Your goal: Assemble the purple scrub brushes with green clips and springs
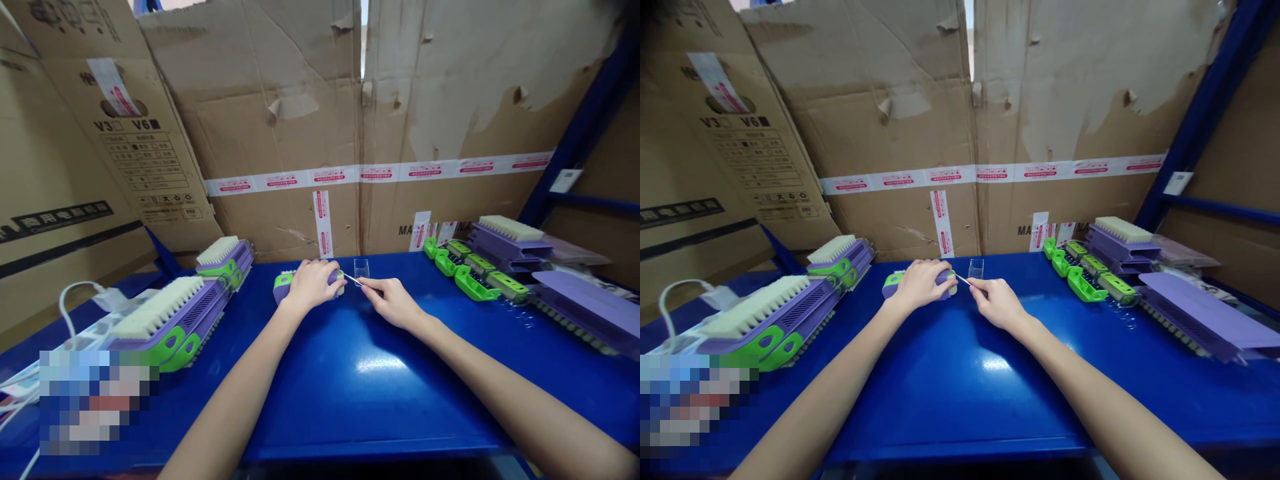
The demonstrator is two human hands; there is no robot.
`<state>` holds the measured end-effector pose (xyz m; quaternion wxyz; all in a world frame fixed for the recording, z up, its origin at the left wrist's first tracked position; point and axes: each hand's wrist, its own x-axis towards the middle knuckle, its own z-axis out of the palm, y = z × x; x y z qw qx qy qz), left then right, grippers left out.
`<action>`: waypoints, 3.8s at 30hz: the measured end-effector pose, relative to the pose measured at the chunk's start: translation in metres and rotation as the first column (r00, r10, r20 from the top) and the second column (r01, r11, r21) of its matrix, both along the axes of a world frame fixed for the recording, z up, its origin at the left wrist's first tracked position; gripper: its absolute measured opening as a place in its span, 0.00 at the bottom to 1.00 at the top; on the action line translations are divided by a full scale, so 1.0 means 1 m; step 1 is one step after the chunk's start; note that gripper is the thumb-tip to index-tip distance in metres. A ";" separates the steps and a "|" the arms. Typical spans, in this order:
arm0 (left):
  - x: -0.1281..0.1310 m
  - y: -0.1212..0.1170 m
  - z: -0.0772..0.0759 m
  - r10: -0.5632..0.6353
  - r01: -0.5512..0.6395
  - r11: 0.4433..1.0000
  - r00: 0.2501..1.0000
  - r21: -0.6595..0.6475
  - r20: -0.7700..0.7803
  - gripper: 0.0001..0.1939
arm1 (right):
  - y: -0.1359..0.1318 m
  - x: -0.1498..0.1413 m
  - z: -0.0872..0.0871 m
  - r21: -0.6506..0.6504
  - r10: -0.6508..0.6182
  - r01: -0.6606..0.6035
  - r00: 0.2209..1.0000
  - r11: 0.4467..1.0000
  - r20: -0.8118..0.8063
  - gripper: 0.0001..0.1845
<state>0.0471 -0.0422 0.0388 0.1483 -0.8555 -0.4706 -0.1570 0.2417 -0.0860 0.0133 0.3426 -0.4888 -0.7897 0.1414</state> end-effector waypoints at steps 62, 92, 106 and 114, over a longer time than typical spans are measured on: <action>-0.003 0.001 0.003 -0.038 0.047 0.995 0.994 -0.088 0.101 0.14 | -0.020 -0.018 0.024 0.004 -0.222 0.245 0.875 0.970 0.430 0.22; 0.000 0.005 -0.003 0.045 -0.046 0.998 0.999 0.048 0.030 0.16 | -0.009 -0.009 0.003 0.212 -0.302 0.241 0.893 0.947 0.333 0.22; 0.004 -0.004 -0.004 -0.155 0.069 0.960 0.937 0.270 0.313 0.14 | 0.019 0.034 0.007 -0.093 -0.461 0.594 0.704 0.799 0.540 0.23; 0.008 -0.007 -0.006 -0.202 0.086 0.939 0.922 0.334 0.330 0.13 | 0.010 0.027 0.010 -0.050 -0.446 0.597 0.650 0.801 0.615 0.19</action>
